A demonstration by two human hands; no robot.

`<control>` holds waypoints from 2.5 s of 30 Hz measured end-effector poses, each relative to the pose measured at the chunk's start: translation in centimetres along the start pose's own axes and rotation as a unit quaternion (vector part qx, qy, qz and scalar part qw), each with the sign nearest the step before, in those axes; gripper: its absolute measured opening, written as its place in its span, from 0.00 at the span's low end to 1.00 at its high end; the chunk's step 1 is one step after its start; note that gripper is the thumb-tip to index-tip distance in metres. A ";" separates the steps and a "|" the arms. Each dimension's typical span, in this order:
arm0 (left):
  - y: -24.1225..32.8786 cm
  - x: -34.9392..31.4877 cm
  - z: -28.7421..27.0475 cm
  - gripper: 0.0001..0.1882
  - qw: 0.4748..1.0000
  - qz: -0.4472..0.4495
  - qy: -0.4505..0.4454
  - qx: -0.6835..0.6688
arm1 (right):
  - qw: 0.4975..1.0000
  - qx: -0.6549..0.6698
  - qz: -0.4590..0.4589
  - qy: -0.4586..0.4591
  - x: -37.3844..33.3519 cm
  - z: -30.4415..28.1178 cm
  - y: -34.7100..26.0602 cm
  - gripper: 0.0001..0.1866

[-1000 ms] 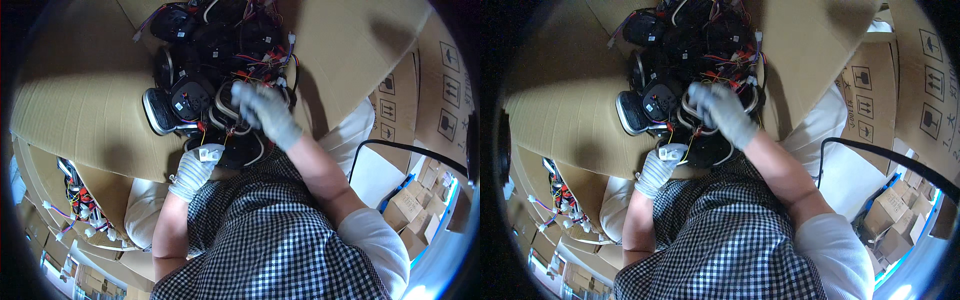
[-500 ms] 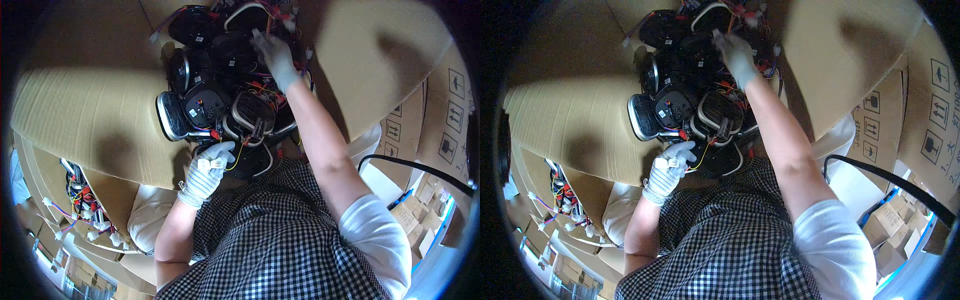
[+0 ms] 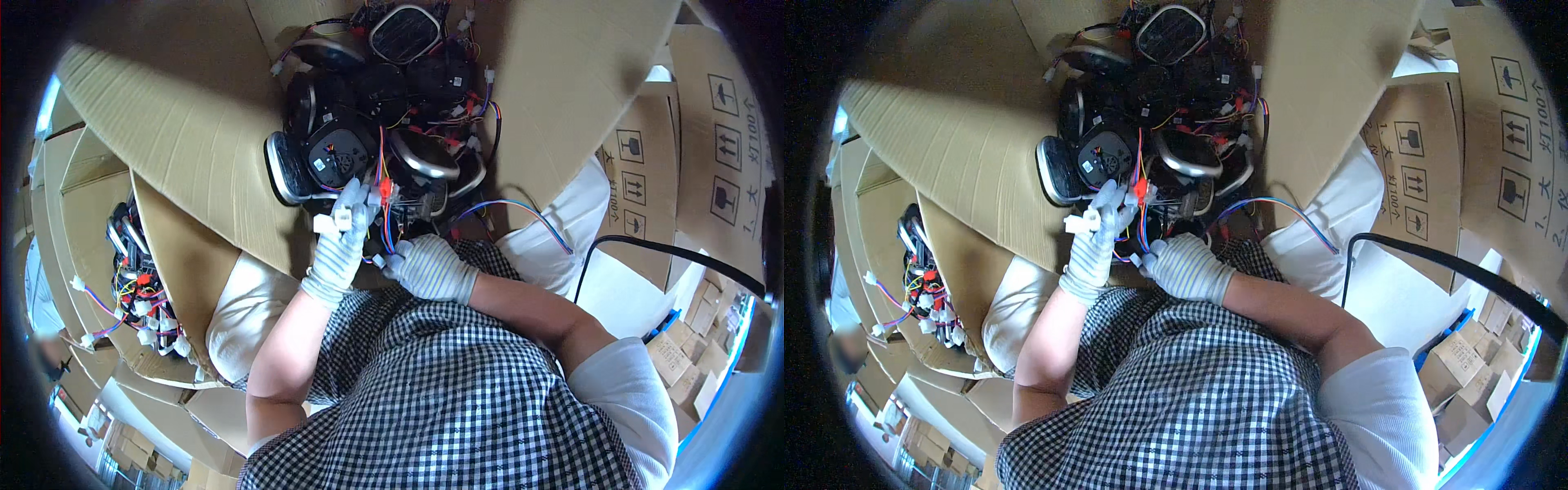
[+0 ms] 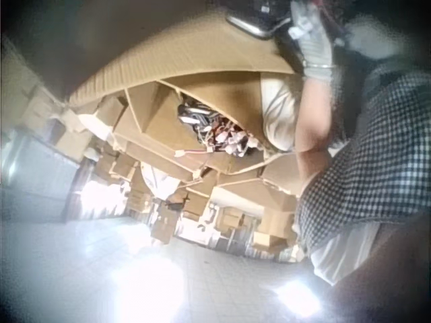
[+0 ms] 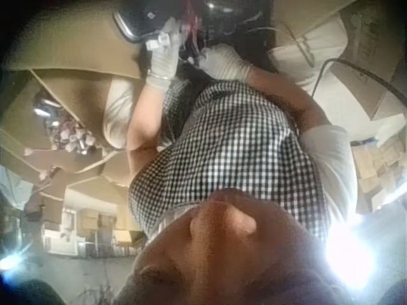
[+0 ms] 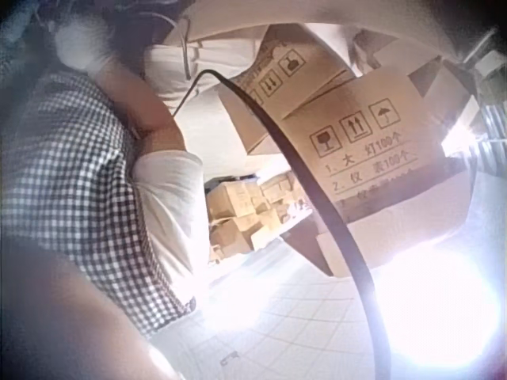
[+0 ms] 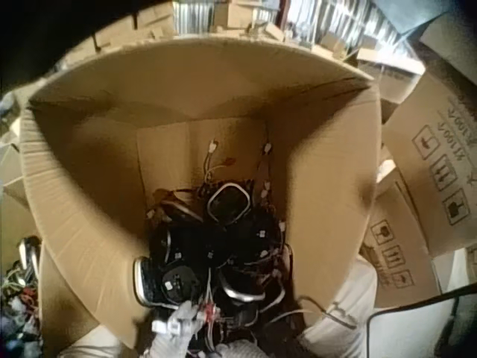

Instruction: The person inspects and sorts electronic dashboard units and wiring harnesses by hand, taking them from large cardboard boxes.

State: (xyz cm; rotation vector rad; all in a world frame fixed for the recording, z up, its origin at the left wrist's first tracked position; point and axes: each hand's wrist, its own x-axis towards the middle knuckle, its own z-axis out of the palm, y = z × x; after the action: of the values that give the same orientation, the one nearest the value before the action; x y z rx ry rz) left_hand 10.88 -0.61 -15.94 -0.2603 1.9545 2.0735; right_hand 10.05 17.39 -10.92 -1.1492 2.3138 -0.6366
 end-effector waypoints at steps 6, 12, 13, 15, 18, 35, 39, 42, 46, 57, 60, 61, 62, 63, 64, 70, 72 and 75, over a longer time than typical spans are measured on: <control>4.6 0.3 0.8 0.34 0.995 -0.060 -0.054 -0.051 | 0.998 -0.036 -0.029 0.048 -0.5 -0.4 -0.5 0.13; 7.2 -0.6 1.2 0.35 0.978 -0.124 -0.155 -0.058 | 0.997 -0.030 -0.077 -0.006 -0.9 -0.3 -1.3 0.14; 7.6 -0.8 1.2 0.35 0.979 -0.125 -0.154 -0.058 | 0.998 -0.043 -0.038 0.006 -0.4 -0.9 -1.4 0.14; 8.1 -0.8 2.0 0.37 0.983 -0.106 -0.133 -0.075 | 0.997 -0.023 -0.023 0.068 -0.9 1.0 0.7 0.13; 4.9 -1.3 1.3 0.30 0.985 -0.060 -0.114 -0.112 | 0.985 0.149 0.041 0.075 -1.9 0.3 1.8 0.14; 5.6 -1.1 0.9 0.16 0.968 0.054 -0.200 0.140 | 0.689 0.694 0.189 -0.087 -3.1 -5.5 1.7 0.21; 6.0 -1.2 1.2 0.14 0.990 -0.068 -0.123 0.024 | 0.705 0.676 0.216 0.008 -2.9 -6.1 1.1 0.25; 7.0 -0.4 1.4 0.15 0.980 -0.151 -0.121 0.039 | 0.685 0.668 0.262 0.127 -2.9 -5.6 1.6 0.23; 5.6 -0.2 0.6 0.18 0.970 0.030 -0.143 0.194 | 0.705 0.650 0.283 0.030 -2.2 -5.8 1.8 0.22; 6.3 -0.4 0.8 0.15 0.953 -0.013 -0.224 0.201 | 0.672 0.709 0.216 -0.017 -2.9 -1.1 3.4 0.19; 4.0 -1.1 0.2 0.15 0.933 -0.035 -0.266 0.242 | 0.664 0.697 0.260 -0.072 -2.7 -1.4 3.4 0.18; 3.9 -1.0 0.2 0.15 0.932 -0.034 -0.268 0.242 | 0.660 0.690 0.282 -0.097 -2.7 -1.4 3.5 0.17; 3.8 -1.0 0.2 0.14 0.926 -0.016 -0.271 0.263 | 0.660 0.692 0.278 -0.092 -2.7 -1.0 3.6 0.16; 3.8 -1.0 0.2 0.14 0.919 0.002 -0.274 0.284 | 0.660 0.692 0.279 -0.090 -2.6 -0.9 3.8 0.16; 3.7 -1.0 0.2 0.14 0.928 -0.003 -0.267 0.260 | 0.657 0.692 0.284 -0.093 -2.5 -1.0 3.8 0.16; 4.2 -1.1 0.3 0.15 0.948 -0.112 -0.244 0.173 | 0.650 0.701 0.276 -0.100 -2.3 -0.4 4.3 0.16; 3.9 -1.2 0.2 0.15 0.953 -0.103 -0.238 0.157 | 0.649 0.702 0.274 -0.099 -2.3 -0.4 4.3 0.16; 3.8 -1.1 0.1 0.15 0.945 -0.084 -0.251 0.192 | 0.654 0.699 0.268 -0.108 -2.2 -0.3 4.4 0.15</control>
State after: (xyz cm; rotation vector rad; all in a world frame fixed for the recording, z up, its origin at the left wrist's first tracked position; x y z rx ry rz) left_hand 10.72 -0.80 -11.98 0.1647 1.8758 1.4289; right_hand 8.45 21.63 -12.78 0.2160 1.1043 -1.4669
